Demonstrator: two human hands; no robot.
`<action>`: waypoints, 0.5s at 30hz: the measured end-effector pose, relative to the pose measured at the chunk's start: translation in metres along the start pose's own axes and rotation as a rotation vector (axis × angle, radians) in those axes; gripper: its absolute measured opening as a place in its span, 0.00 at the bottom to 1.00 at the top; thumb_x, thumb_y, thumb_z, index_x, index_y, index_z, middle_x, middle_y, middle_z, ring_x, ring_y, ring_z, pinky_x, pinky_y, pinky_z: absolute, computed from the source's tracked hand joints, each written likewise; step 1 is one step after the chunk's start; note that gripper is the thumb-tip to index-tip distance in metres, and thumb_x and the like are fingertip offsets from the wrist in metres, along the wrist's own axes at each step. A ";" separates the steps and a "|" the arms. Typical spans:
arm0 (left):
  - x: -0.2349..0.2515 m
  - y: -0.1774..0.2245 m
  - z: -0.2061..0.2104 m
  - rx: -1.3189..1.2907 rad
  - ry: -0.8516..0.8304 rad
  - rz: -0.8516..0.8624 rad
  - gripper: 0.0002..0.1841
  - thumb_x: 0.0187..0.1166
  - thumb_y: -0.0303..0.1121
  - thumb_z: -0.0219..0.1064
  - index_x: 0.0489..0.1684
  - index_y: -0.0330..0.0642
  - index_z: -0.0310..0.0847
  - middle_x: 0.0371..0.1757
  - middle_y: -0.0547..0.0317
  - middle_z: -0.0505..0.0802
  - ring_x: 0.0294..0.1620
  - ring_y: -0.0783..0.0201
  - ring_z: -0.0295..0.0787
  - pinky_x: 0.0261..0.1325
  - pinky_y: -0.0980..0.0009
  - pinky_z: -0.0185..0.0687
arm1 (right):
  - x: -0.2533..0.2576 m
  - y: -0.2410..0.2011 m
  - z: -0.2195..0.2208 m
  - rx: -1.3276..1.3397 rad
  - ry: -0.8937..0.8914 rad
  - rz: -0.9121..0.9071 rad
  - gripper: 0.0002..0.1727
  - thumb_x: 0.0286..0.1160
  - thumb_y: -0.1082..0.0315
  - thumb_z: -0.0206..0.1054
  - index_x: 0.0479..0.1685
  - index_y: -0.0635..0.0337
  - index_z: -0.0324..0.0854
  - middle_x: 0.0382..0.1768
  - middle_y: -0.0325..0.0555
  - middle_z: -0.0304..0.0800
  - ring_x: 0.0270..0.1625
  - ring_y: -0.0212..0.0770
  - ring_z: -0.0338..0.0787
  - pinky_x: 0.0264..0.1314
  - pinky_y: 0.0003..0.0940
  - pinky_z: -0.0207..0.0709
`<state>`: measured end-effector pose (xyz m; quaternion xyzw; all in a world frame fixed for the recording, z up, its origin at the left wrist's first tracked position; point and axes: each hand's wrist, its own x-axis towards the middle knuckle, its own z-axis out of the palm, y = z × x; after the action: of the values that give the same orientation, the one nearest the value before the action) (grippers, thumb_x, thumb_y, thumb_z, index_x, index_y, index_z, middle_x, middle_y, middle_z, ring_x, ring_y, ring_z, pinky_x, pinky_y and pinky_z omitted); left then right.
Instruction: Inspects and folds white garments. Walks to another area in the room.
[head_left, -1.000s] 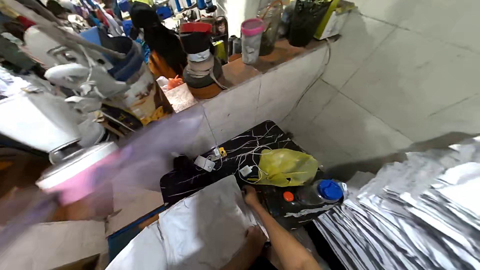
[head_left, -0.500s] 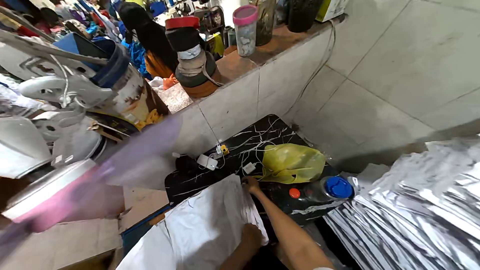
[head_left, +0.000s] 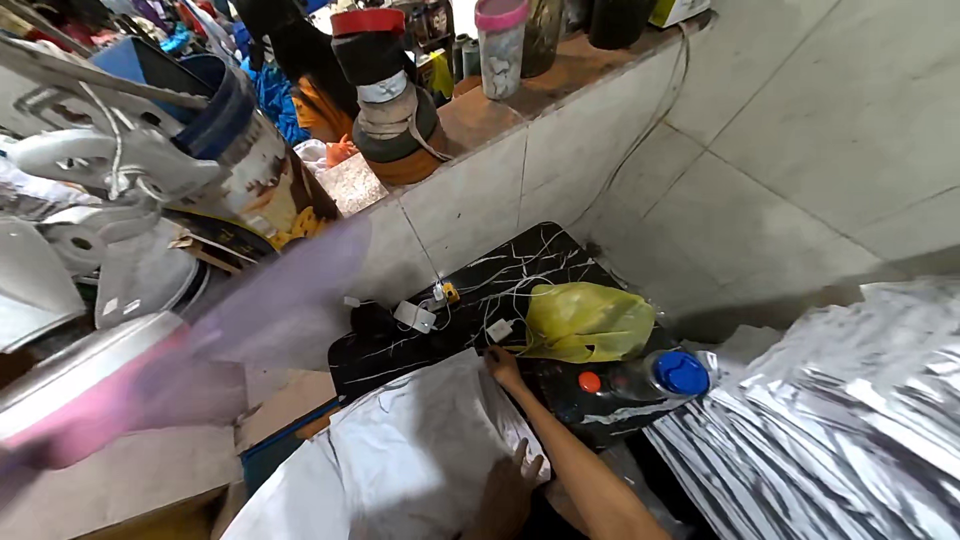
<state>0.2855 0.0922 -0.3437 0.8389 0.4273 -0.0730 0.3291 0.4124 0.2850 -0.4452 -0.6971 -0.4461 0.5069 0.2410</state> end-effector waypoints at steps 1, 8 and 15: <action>-0.005 -0.014 -0.004 -0.103 0.130 0.037 0.25 0.82 0.36 0.64 0.80 0.55 0.78 0.86 0.45 0.75 0.74 0.44 0.83 0.75 0.50 0.78 | -0.012 0.003 -0.005 -0.007 0.050 -0.019 0.22 0.89 0.59 0.58 0.72 0.65 0.79 0.64 0.63 0.87 0.69 0.58 0.86 0.76 0.58 0.76; 0.005 -0.151 -0.074 -0.273 0.556 -0.326 0.21 0.84 0.42 0.62 0.68 0.39 0.83 0.67 0.45 0.89 0.70 0.50 0.84 0.76 0.52 0.78 | -0.089 0.032 -0.005 -0.110 0.038 0.005 0.35 0.84 0.38 0.58 0.70 0.62 0.81 0.65 0.60 0.87 0.71 0.55 0.85 0.79 0.55 0.74; 0.145 -0.184 -0.130 -0.329 0.296 -0.547 0.22 0.87 0.52 0.60 0.60 0.45 0.89 0.60 0.48 0.93 0.66 0.47 0.87 0.73 0.42 0.77 | -0.080 0.016 -0.005 -0.543 0.141 0.166 0.30 0.77 0.74 0.60 0.83 0.62 0.69 0.79 0.68 0.72 0.77 0.66 0.79 0.71 0.61 0.79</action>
<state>0.2149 0.3464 -0.3918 0.6306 0.6853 0.0338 0.3628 0.4158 0.2083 -0.4167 -0.8038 -0.4890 0.3371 0.0338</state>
